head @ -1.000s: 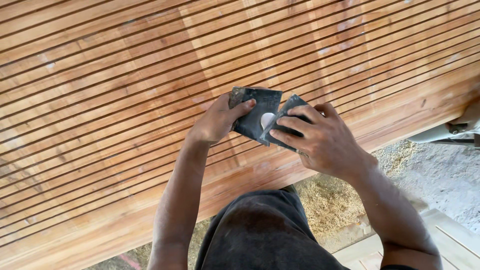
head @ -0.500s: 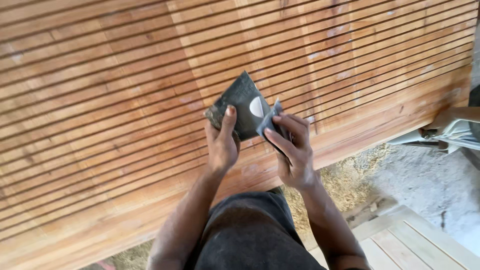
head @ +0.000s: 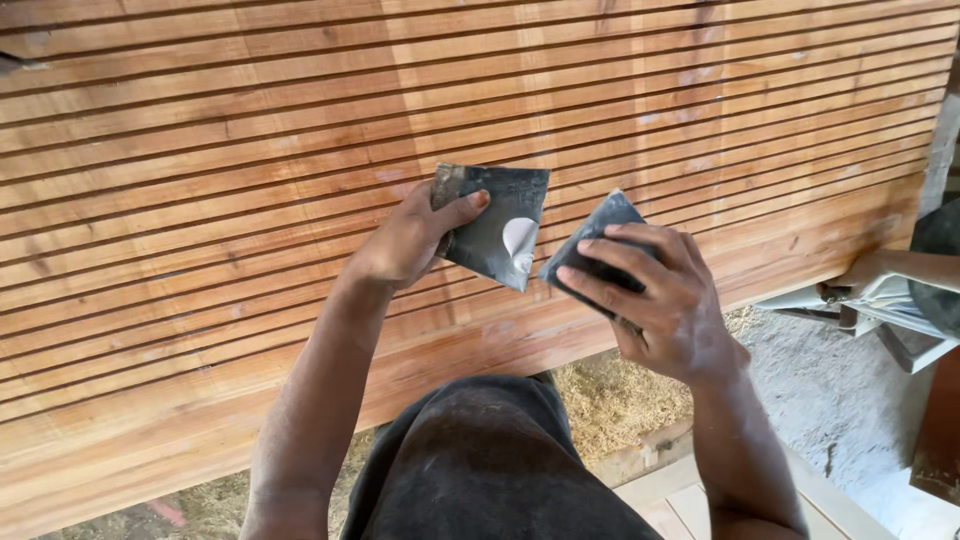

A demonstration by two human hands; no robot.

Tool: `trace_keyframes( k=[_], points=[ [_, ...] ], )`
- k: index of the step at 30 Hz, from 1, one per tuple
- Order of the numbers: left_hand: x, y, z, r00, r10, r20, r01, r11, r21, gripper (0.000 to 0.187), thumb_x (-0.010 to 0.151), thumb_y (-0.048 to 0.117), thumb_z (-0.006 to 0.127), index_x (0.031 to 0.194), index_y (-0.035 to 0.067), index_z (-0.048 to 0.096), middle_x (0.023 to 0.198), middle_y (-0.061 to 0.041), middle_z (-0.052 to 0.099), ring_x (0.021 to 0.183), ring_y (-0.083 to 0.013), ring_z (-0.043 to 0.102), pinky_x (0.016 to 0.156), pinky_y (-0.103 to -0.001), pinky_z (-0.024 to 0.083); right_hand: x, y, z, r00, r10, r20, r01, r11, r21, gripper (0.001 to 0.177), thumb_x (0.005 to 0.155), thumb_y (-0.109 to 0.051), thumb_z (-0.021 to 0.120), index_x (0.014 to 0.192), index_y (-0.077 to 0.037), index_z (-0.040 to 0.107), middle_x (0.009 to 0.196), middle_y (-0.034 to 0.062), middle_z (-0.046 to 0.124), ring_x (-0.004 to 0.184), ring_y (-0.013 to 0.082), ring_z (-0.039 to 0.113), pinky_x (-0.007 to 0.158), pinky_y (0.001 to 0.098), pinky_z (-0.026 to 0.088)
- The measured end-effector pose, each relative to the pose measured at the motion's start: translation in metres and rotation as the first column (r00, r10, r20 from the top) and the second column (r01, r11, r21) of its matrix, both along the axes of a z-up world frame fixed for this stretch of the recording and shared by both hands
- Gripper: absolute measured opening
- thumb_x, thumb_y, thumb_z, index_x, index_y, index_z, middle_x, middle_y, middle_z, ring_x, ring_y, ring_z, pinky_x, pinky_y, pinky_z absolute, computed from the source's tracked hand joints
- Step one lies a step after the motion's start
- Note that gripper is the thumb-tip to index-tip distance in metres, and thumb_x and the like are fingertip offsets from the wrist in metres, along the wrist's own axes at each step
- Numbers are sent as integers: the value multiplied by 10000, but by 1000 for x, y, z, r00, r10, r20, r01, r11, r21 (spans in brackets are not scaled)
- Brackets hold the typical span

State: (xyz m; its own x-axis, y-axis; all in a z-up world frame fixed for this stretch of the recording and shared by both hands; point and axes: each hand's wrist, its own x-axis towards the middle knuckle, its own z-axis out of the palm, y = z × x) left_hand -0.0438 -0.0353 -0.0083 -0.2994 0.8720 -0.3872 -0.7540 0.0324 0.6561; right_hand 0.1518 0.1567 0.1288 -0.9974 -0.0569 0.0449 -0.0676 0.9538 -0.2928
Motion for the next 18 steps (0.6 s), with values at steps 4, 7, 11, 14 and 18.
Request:
trace_keyframes(
  k=[4,7,11,14,18],
  points=[
    [3,5,-5,997,-72,-35,72,997,-1,361,1039,256,636,1189,-72,654,1000,-87,704,869,-127,624,789,-303,544,-10,-11,2,991,103,82,-111,989,96,513,781,-27,715,1206,-312,745,1279,-40,666,1208,243,563,948,436,502],
    [-2,8,-8,999,19,43,-15,996,-89,358,1009,258,638,1204,-41,622,1039,-91,729,933,-146,691,887,-312,582,-15,-10,-8,982,96,162,-113,988,102,506,772,-54,718,1205,-314,747,1258,-50,682,1193,231,563,924,429,498],
    [-13,-5,-30,877,442,188,-398,888,-231,362,956,266,618,1253,71,549,1036,-84,712,948,-217,717,869,-376,625,-12,14,-41,985,19,171,-2,996,-94,435,921,-89,686,1302,-298,702,1289,-31,690,1200,211,585,1050,394,523],
    [-11,-22,-62,784,615,-86,-597,708,-377,347,1043,276,649,1306,81,534,1015,-102,677,730,-223,552,526,-345,384,-14,41,-88,936,-248,248,351,679,-645,347,1065,-109,558,1397,-173,635,1375,17,684,1189,175,676,1031,371,584],
    [14,-40,-103,710,621,-333,-682,725,-102,304,1032,309,592,1135,27,640,973,18,661,834,-66,616,725,-221,517,-31,54,-151,684,-513,519,408,-321,-855,446,962,-100,709,1369,31,583,1220,133,678,1130,245,661,1019,417,546]
  ],
)
